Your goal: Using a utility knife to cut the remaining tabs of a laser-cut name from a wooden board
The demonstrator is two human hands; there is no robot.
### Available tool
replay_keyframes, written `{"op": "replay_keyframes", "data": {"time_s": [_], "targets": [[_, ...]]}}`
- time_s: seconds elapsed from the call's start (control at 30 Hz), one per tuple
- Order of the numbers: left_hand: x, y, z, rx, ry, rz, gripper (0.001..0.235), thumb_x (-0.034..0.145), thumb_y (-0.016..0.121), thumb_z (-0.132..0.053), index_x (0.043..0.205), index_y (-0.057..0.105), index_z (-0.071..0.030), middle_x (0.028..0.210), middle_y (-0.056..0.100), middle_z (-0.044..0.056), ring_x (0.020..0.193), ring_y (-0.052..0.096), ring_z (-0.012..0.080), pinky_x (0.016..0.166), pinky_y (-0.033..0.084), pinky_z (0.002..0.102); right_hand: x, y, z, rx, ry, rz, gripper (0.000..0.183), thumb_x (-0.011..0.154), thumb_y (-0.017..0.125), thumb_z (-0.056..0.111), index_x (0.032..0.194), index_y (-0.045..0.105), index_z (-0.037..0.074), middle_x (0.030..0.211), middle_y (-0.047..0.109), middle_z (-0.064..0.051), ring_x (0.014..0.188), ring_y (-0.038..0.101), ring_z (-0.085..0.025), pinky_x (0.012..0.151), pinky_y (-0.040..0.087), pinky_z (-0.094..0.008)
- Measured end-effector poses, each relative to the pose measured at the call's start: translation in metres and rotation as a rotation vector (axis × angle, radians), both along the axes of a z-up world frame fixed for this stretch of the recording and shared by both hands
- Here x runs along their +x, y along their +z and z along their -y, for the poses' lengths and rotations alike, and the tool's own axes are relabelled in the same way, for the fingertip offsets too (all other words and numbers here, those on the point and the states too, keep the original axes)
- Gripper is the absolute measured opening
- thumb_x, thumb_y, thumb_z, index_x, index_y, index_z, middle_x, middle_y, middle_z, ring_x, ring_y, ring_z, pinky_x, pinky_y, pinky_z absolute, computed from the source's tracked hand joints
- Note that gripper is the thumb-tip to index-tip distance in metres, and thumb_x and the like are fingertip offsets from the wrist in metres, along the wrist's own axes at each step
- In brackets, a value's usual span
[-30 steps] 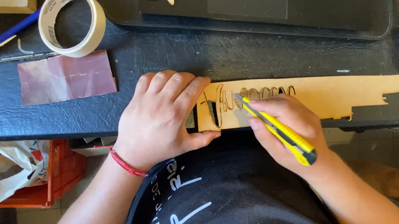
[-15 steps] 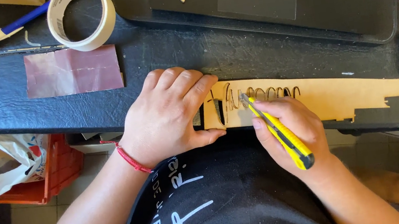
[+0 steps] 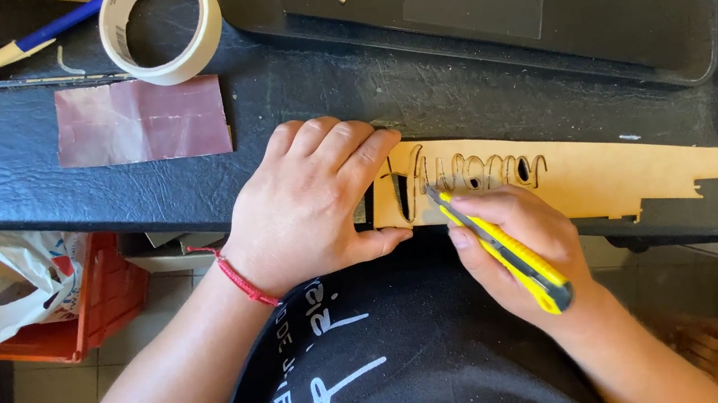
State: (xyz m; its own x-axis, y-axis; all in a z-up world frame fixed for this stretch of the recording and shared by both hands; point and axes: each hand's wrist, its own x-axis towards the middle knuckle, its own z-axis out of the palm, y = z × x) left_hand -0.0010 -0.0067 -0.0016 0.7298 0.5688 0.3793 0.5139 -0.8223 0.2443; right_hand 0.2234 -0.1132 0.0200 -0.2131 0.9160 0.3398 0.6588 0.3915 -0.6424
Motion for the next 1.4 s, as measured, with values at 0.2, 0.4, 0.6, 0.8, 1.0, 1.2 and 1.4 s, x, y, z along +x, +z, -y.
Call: {"op": "replay_keyframes", "data": {"time_s": [0.2,0.4,0.6,0.8,1.0,1.2,1.4], "targets": [[0.000,-0.002,0.000,0.006,0.005,-0.010,0.085,0.084,0.053,-0.077,0.135,0.057,-0.010,0.122,0.062,0.009,0.109,0.059,0.0297,0.089,0.044,0.043,-0.001,0.003,-0.004,-0.054,0.004,0.031,0.021,0.094,0.063,0.009,0.112,0.061,0.000,0.106,0.071,-0.016,0.089,0.071,-0.027,0.087,0.055,-0.036],[0.000,0.003,0.000,-0.023,0.007,0.030,0.084,0.079,0.059,-0.073,0.133,0.059,-0.009,0.122,0.061,0.008,0.107,0.057,0.0301,0.090,0.042,0.043,-0.004,0.007,-0.003,0.011,-0.116,0.025,0.023,0.093,0.064,0.014,0.112,0.065,0.000,0.106,0.072,-0.017,0.091,0.074,-0.023,0.082,0.058,-0.030],[0.001,0.000,0.000,-0.035,-0.002,0.012,0.084,0.083,0.053,-0.075,0.134,0.058,-0.009,0.123,0.062,0.010,0.109,0.058,0.0313,0.090,0.043,0.043,-0.008,0.014,-0.012,0.037,-0.012,0.001,0.029,0.088,0.072,0.004,0.114,0.061,-0.001,0.106,0.071,-0.016,0.091,0.073,-0.025,0.088,0.058,-0.033],[0.000,0.000,0.001,-0.034,-0.004,0.008,0.082,0.084,0.052,-0.075,0.134,0.057,-0.009,0.123,0.063,0.010,0.109,0.058,0.0309,0.090,0.044,0.044,-0.011,0.019,-0.015,0.049,-0.028,0.071,0.026,0.088,0.072,0.006,0.112,0.064,-0.002,0.105,0.073,-0.015,0.089,0.073,-0.026,0.086,0.059,-0.036],[0.000,0.001,0.000,-0.027,-0.004,0.012,0.083,0.082,0.056,-0.074,0.134,0.057,-0.009,0.122,0.063,0.008,0.107,0.058,0.0298,0.090,0.043,0.043,-0.009,0.016,-0.012,-0.005,-0.047,0.032,0.025,0.086,0.072,0.004,0.109,0.066,-0.001,0.103,0.073,-0.015,0.091,0.074,-0.025,0.088,0.059,-0.034],[0.000,0.002,0.000,-0.034,0.004,0.001,0.084,0.082,0.055,-0.076,0.133,0.058,-0.010,0.121,0.063,0.008,0.107,0.058,0.0297,0.089,0.043,0.042,-0.002,0.020,-0.003,0.048,-0.082,0.040,0.019,0.089,0.067,0.009,0.105,0.066,0.000,0.098,0.073,-0.014,0.082,0.073,-0.023,0.080,0.058,-0.031],[0.000,0.004,0.000,-0.027,-0.002,0.009,0.084,0.082,0.054,-0.076,0.132,0.058,-0.010,0.120,0.063,0.008,0.106,0.058,0.0301,0.089,0.043,0.043,-0.002,0.015,0.001,-0.003,-0.162,0.061,0.021,0.090,0.068,0.013,0.107,0.067,0.002,0.101,0.074,-0.011,0.082,0.073,-0.018,0.079,0.056,-0.028]]}}
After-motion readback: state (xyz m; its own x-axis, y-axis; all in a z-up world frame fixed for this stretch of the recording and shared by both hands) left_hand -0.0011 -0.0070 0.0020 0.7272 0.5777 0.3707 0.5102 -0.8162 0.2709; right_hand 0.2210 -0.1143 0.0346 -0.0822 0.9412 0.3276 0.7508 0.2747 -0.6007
